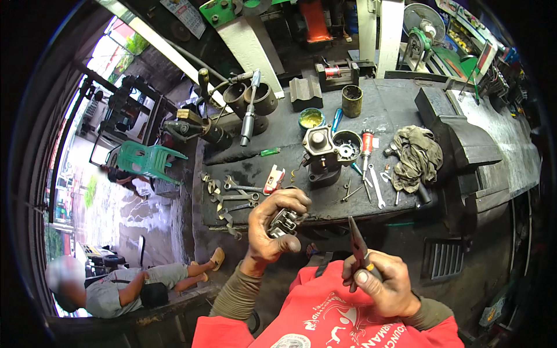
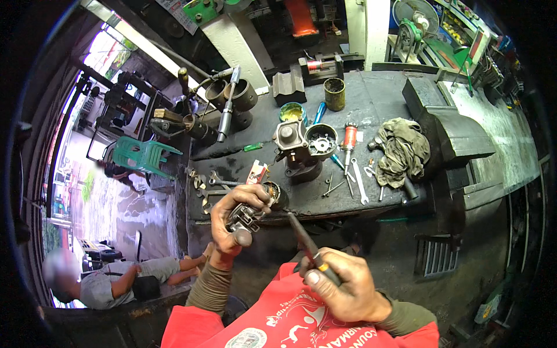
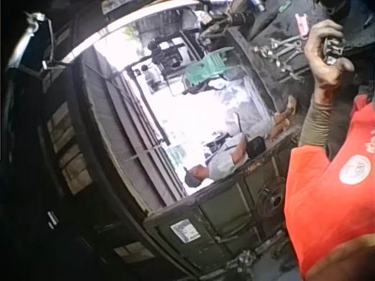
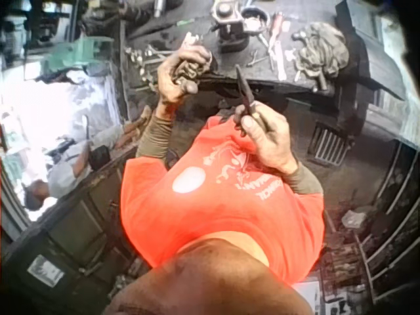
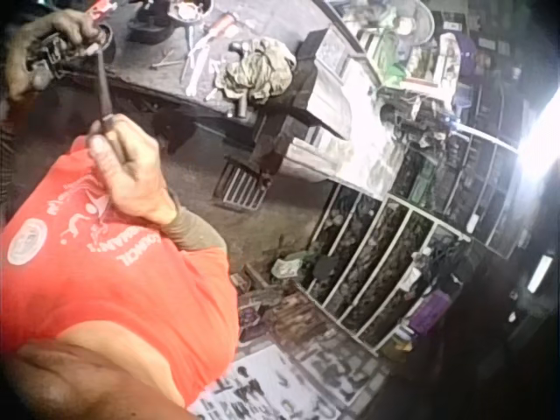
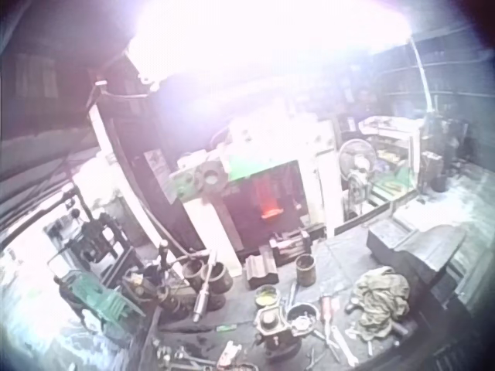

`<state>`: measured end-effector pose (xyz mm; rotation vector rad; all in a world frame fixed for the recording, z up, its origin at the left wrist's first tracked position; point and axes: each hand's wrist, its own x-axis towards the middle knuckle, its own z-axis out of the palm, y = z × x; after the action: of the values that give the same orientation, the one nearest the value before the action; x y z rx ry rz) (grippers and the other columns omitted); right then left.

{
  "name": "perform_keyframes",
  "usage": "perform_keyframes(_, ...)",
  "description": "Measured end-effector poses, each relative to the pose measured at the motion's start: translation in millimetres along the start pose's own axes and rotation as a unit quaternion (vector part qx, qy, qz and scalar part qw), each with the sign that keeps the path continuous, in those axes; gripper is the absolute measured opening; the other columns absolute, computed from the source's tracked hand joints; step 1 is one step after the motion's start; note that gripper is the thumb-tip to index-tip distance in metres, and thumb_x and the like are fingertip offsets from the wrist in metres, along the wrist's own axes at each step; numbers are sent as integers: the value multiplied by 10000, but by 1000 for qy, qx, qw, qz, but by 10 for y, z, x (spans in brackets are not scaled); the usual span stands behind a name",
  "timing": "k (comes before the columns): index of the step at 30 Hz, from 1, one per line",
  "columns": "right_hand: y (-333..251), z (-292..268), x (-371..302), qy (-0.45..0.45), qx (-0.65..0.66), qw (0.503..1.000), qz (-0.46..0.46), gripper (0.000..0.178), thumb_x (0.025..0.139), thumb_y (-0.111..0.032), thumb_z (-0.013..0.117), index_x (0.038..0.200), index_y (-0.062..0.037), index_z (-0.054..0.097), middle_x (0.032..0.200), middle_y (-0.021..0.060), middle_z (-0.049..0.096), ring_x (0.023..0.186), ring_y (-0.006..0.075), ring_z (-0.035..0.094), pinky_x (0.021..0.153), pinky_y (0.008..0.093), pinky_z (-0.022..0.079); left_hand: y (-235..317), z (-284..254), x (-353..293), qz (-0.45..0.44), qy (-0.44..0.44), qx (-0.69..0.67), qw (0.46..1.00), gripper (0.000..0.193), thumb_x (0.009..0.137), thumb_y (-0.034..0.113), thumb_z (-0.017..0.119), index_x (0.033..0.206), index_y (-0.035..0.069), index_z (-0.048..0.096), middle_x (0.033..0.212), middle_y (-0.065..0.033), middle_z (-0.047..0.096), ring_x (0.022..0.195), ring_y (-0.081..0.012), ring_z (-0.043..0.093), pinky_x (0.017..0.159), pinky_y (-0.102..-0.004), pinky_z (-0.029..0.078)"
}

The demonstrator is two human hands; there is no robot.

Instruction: The person assembles a mechanical component, likely a starter motor, by inserting small metal parts into a cylindrical housing and using a screwdriver to secure them. They then fit the assembly into a larger metal casing and continue adjusting internal components.

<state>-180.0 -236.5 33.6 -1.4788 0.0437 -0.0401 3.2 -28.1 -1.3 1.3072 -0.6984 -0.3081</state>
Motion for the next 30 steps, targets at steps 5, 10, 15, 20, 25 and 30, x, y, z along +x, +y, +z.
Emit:
perform_keyframes(5, 33, 332, 226, 45, -21, 973, -225, 215, 1035, -136, 658, 950, 47, 582, 876, 209, 663, 712, 253, 633, 629, 367, 514, -197, 170, -52, 1, 16, -161, 987, 897, 770, 791, 816, 1075, -38, 660, 1080, -177, 666, 1070, -263, 667, 901, -394, 602)
perform_keyframes(10, 5, 378, 358, 47, -51, 991, -113, 164, 986, -10, 661, 869, 27, 553, 778, 164, 566, 624, 301, 554, 587, 391, 454, -227, 253, -36, 30, 58, -203, 977, 859, 789, 786, 804, 1055, -12, 631, 1056, -169, 665, 974, -249, 647, 808, -363, 568)
perform_keyframes(15, 1, 385, 395, -16, -207, 978, -19, 226, 985, -43, 699, 827, 15, 548, 759, 177, 525, 602, 335, 523, 563, 404, 413, -270, 300, -32, 10, 69, -247, 966, 816, 832, 725, 809, 1095, -22, 609, 1031, -178, 650, 923, -242, 640, 779, -349, 565)
perform_keyframes(20, -11, 355, 279, 17, 4, 993, -117, 135, 992, -16, 670, 903, 77, 631, 799, 146, 615, 645, 250, 583, 607, 348, 464, -242, 274, -51, -15, 100, -289, 952, 1021, 836, 669, 839, 1443, -60, 462, 1080, -210, 686, 964, -252, 682, 811, -369, 599)
perform_keyframes(25, 42, 423, 388, -26, -202, 979, 1, 154, 967, -17, 718, 890, 20, 590, 760, 157, 530, 609, 353, 537, 577, 433, 432, -208, 315, -51, -21, 73, -280, 957, 1181, 802, 668, 871, 1572, -56, 344, 1043, -196, 700, 941, -240, 693, 798, -358, 600)
perform_keyframes(30, -38, 446, 384, 15, -105, 991, -75, 244, 985, -88, 727, 834, 14, 564, 748, 187, 584, 581, 363, 545, 546, 443, 427, -185, 309, -43, -11, 78, -259, 963, 1316, 746, 670, 913, 1631, -51, 258, 1011, -159, 709, 957, -221, 693, 823, -346, 595)
